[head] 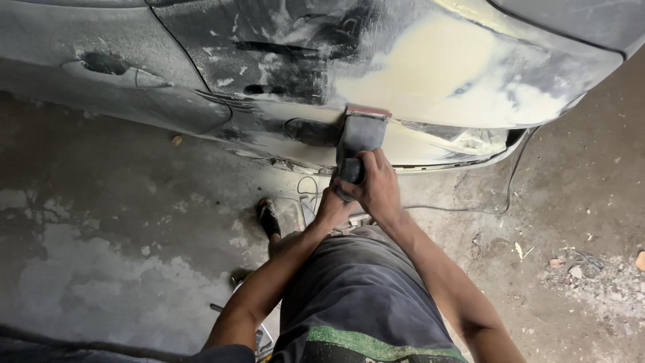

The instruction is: The person uses an electric sander to smooth a section of filler on the front fender of a car. They move the sander back and forth over the surface and periodically pause to wipe away dust with their hand.

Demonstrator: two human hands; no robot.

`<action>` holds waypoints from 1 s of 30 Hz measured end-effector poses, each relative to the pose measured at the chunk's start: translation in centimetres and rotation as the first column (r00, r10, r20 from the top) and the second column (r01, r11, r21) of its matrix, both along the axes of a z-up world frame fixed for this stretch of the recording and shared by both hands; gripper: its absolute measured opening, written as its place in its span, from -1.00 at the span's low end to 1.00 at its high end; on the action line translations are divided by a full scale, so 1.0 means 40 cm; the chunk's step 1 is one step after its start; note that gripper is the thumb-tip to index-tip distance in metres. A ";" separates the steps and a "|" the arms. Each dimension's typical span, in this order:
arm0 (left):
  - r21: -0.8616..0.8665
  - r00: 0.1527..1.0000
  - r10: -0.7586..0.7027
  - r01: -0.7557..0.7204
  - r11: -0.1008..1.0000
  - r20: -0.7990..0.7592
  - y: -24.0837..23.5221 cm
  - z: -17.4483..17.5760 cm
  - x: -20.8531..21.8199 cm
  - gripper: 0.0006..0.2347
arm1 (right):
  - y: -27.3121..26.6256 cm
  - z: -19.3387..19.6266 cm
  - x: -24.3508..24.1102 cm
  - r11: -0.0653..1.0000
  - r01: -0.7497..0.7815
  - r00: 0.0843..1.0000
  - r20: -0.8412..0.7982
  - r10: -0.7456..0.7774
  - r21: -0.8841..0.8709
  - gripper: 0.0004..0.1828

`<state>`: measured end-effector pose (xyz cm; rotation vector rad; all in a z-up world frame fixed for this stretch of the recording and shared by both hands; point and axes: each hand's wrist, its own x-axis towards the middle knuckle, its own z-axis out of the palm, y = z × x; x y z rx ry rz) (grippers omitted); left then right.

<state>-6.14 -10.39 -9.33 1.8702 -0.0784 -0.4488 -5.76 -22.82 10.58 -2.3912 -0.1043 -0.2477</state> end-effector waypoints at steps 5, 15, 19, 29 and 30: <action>-0.129 1.000 -0.001 0.000 0.992 -0.012 0.022 0.016 -0.015 -0.53 | 0.000 -0.077 0.006 0.999 -0.033 0.999 0.009 0.034 -0.043 -0.35; -0.138 0.997 0.045 -0.037 0.990 0.057 0.039 0.070 -0.010 -0.48 | 0.013 -0.102 0.009 0.995 -0.073 0.997 -0.032 0.071 -0.075 -0.30; -0.079 0.997 -0.029 0.023 0.997 -0.077 0.036 0.077 -0.003 -0.47 | 0.004 -0.072 0.002 0.994 -0.063 0.998 0.023 0.065 -0.093 -0.32; -0.132 0.995 0.038 -0.025 0.991 0.096 0.009 0.066 -0.005 -0.45 | -0.012 -0.050 0.000 0.992 -0.089 0.992 0.086 0.096 -0.085 -0.36; -0.094 0.996 0.025 -0.017 0.995 0.082 0.001 0.019 -0.011 -0.49 | -0.012 -0.036 -0.006 0.993 -0.077 0.992 0.090 0.085 -0.085 -0.36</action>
